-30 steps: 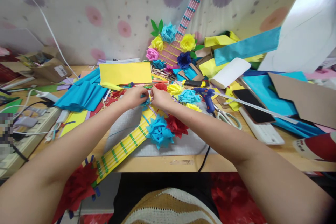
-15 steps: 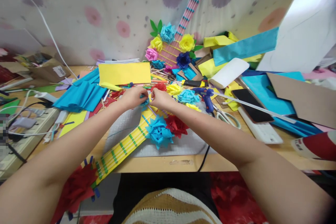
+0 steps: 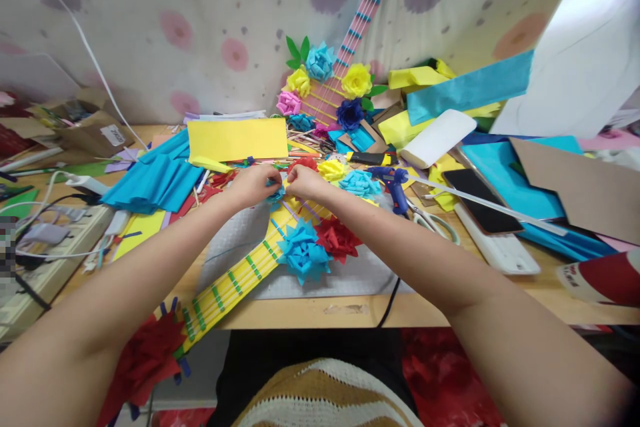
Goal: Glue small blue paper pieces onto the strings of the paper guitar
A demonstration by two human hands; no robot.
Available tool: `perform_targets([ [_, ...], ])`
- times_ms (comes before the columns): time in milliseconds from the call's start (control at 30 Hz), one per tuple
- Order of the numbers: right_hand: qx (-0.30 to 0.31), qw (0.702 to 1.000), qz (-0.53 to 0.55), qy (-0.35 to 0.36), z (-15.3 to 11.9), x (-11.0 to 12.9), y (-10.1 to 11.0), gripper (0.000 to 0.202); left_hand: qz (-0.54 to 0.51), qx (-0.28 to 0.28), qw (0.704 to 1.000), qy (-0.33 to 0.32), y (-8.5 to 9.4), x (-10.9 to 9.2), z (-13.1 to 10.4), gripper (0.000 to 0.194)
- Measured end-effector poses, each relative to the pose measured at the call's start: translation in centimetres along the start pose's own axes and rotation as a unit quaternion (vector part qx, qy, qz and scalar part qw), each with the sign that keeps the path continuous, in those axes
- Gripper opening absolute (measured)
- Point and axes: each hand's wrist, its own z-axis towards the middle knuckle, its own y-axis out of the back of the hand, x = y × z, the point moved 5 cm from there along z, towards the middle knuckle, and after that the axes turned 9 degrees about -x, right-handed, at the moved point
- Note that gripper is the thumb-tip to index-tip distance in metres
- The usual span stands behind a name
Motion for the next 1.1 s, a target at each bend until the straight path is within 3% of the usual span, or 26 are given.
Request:
perform_targets([
  [167, 0.005, 1.0, 0.016, 0.019, -0.1, -0.1, 0.2, 0.02, 0.002, 0.002, 1.0, 0.002, 0.1, 0.0, -0.1, 0.022],
  [333, -0.055, 0.994, -0.081, 0.057, -0.5, 0.0, 0.8, 0.024, -0.005, 0.002, 1.0, 0.001, 0.0, -0.1, 0.0, 0.021],
  [533, -0.071, 0.982, -0.138, 0.106, -0.9, 0.8, 0.5, 0.029, 0.001, -0.002, 1.0, 0.002, 0.2, -0.2, 0.2, 0.021],
  [833, -0.049, 0.981, -0.16, 0.097, -1.4, 1.8, 0.5, 0.038, 0.003, 0.001, 1.0, -0.001, 0.2, 0.0, 0.3, 0.021],
  [1100, -0.038, 0.983, -0.137, 0.113, -1.0, 1.3, 0.7, 0.04, -0.024, -0.004, 1.0, 0.002, 0.3, 0.1, 0.1, 0.02],
])
